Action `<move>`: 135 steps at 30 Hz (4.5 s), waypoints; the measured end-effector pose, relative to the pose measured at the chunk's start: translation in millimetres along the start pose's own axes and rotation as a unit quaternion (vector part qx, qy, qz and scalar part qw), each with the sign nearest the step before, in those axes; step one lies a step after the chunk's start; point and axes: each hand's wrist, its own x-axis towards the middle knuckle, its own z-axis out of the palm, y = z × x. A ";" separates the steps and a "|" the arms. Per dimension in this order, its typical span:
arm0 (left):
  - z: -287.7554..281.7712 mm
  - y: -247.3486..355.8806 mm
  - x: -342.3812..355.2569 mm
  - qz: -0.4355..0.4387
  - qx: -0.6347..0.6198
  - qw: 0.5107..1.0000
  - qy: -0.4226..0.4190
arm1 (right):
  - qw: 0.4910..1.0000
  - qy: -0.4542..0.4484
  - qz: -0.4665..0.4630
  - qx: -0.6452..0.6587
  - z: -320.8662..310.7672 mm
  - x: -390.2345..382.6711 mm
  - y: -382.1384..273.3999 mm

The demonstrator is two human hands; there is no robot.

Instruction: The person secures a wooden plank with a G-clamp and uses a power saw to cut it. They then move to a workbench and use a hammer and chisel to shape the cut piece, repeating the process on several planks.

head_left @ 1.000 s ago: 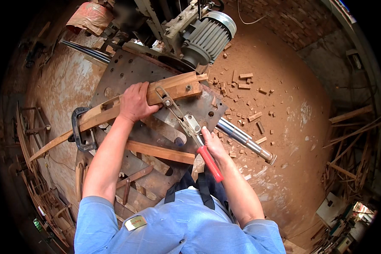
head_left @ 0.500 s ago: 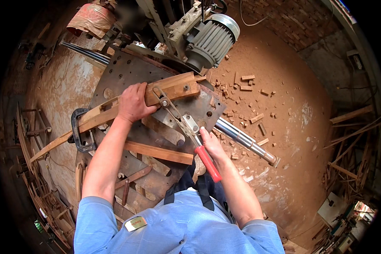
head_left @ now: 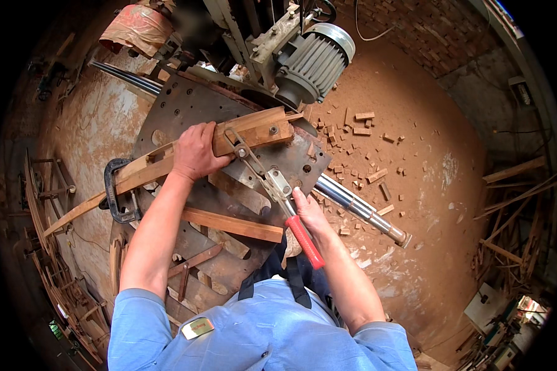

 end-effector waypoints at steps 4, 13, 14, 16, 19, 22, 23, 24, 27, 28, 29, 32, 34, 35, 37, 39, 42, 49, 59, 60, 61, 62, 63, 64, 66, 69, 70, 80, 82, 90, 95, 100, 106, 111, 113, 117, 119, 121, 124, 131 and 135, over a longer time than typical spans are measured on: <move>2.2 -0.7 -0.5 0.002 0.003 1.000 0.007 | 1.000 0.001 -0.006 -0.006 0.0 1.6 2.3; 1.4 0.1 -1.1 -0.005 -0.008 1.000 0.001 | 0.999 0.006 -0.008 -0.052 -5.6 14.5 11.9; 1.8 0.4 -1.3 -0.008 -0.015 1.000 0.002 | 0.999 -0.003 -0.010 -0.035 -5.6 13.8 12.2; 2.3 0.8 -1.4 -0.013 -0.023 1.000 0.006 | 1.000 -0.023 -0.005 -0.016 -5.1 10.3 10.6; 1.9 1.4 -1.1 -0.023 -0.028 0.999 0.003 | 1.000 -0.018 -0.012 -0.007 -1.9 1.8 4.1; -0.7 3.3 -0.3 -0.035 -0.034 0.999 -0.011 | 0.999 -0.035 -0.020 0.004 0.7 -5.7 -3.8; -2.2 4.1 0.7 -0.036 -0.034 0.999 -0.014 | 1.000 -0.029 -0.007 -0.009 0.0 -8.0 -6.0; -3.8 4.9 1.6 -0.041 -0.035 0.998 -0.022 | 0.999 -0.028 -0.005 -0.020 -0.2 -9.2 -7.6; -9.4 7.8 2.9 -0.052 -0.049 0.997 -0.036 | 0.999 -0.024 0.009 -0.043 -2.3 -12.1 -10.4; -11.5 8.2 3.6 -0.053 -0.041 0.997 -0.039 | 0.999 -0.023 0.015 -0.045 -2.6 -12.8 -11.1; -13.1 8.8 4.1 -0.048 -0.037 0.998 -0.035 | 0.998 -0.013 0.029 -0.051 -2.3 -13.6 -11.6; -17.1 9.4 6.2 -0.043 -0.043 0.997 -0.046 | 0.999 -0.005 0.035 -0.038 -0.5 -17.4 -15.4; -19.3 9.9 5.7 -0.044 -0.051 0.996 -0.057 | 0.998 -0.004 0.050 -0.038 -0.6 -23.4 -19.6; -20.1 9.5 5.4 -0.042 -0.052 0.996 -0.060 | 0.998 0.000 0.059 -0.039 -0.7 -25.5 -21.8; -20.8 7.5 5.8 -0.039 -0.063 0.995 -0.069 | 0.996 -0.026 0.072 -0.036 -1.7 -28.5 -25.7; -20.7 2.7 7.6 -0.032 -0.083 0.994 -0.071 | 0.997 -0.026 0.074 -0.010 -1.8 -29.9 -26.4; -19.0 -8.9 16.4 -0.081 -0.135 0.977 -0.141 | 0.999 0.008 0.033 -0.040 -0.7 -28.4 -24.1; -25.9 -13.3 33.2 -0.133 -0.200 0.954 -0.180 | 0.999 0.004 0.032 -0.007 0.3 -30.7 -24.6; -28.6 -14.7 28.1 -0.092 -0.236 0.963 -0.095 | 0.998 -0.017 0.066 -0.012 -7.1 -24.1 -17.9; -30.9 -17.2 29.6 -0.096 -0.264 0.954 -0.107 | 0.998 -0.015 0.061 0.002 -6.8 -22.9 -16.4; -34.7 -19.9 32.4 -0.100 -0.292 0.943 -0.123 | 0.998 -0.019 0.055 0.016 -7.0 -22.1 -15.4; -39.7 -22.4 37.4 -0.123 -0.315 0.929 -0.151 | 0.999 -0.015 0.050 0.012 -7.0 -21.5 -14.9; -44.2 -24.7 45.5 -0.132 -0.346 0.912 -0.175 | 0.999 -0.016 0.046 0.008 -7.3 -21.1 -14.9; -49.9 -24.9 52.0 -0.107 -0.354 0.914 -0.169 | 0.999 -0.022 0.046 0.007 -7.2 -21.7 -14.9; -62.2 -21.8 66.5 -0.091 -0.362 0.911 -0.175 | 0.998 -0.016 0.063 -0.020 -7.4 -22.6 -16.8; -87.2 -3.3 67.2 -0.058 -0.277 0.958 -0.042 | 0.997 -0.012 0.067 -0.028 -5.9 -25.7 -22.5; -97.0 3.3 63.6 -0.044 -0.257 0.965 0.004 | 0.998 -0.014 0.060 -0.019 -4.6 -26.8 -25.0; -181.9 22.2 -29.0 -0.108 -0.167 0.970 0.141 | 0.995 -0.016 0.082 -0.057 0.9 -36.3 -44.0; -188.7 26.8 -59.0 -0.127 -0.146 0.969 0.154 | 0.993 -0.013 0.065 -0.095 -0.5 -35.8 -44.0; -195.2 75.3 -179.2 -0.303 -0.184 0.920 0.168 | 0.989 -0.029 0.097 -0.110 -17.6 -22.6 -33.8; -187.3 106.9 -231.4 -0.405 -0.265 0.858 0.171 | 0.985 -0.068 0.119 -0.101 -35.2 -9.8 -26.8; -173.4 122.0 -255.4 -0.443 -0.390 0.783 0.197 | 0.990 -0.075 0.093 -0.068 -55.1 -35.5 -33.7; -155.2 131.0 -266.6 -0.451 -0.518 0.691 0.224 | 0.948 0.049 0.038 -0.311 -87.1 -129.1 -44.0; -146.5 135.7 -266.2 -0.447 -0.538 0.680 0.222 | 0.892 0.007 0.005 -0.451 -74.9 -195.3 -42.7; -145.0 138.8 -265.0 -0.454 -0.543 0.670 0.223 | 0.894 -0.012 0.013 -0.448 -57.6 -211.0 -47.2; -148.1 150.5 -269.3 -0.468 -0.523 0.674 0.230 | 0.916 -0.123 -0.043 -0.379 -14.3 -223.0 -74.5; -152.6 158.5 -276.1 -0.481 -0.502 0.679 0.236 | 0.934 -0.207 -0.063 -0.285 8.4 -224.2 -95.4; -158.8 164.2 -284.9 -0.478 -0.474 0.700 0.239 | 0.936 -0.314 -0.088 -0.132 33.3 -225.6 -114.2; -165.2 170.5 -296.7 -0.494 -0.452 0.701 0.245 | 0.873 -0.479 -0.090 -0.021 64.8 -240.9 -147.9; -168.1 174.2 -324.0 -0.455 -0.587 0.614 0.267 | 0.613 -0.740 -0.097 0.260 139.9 -313.9 -142.2; -170.0 180.6 -356.9 -0.441 -0.669 0.527 0.283 | 0.590 -0.755 -0.033 0.285 164.1 -353.4 -127.4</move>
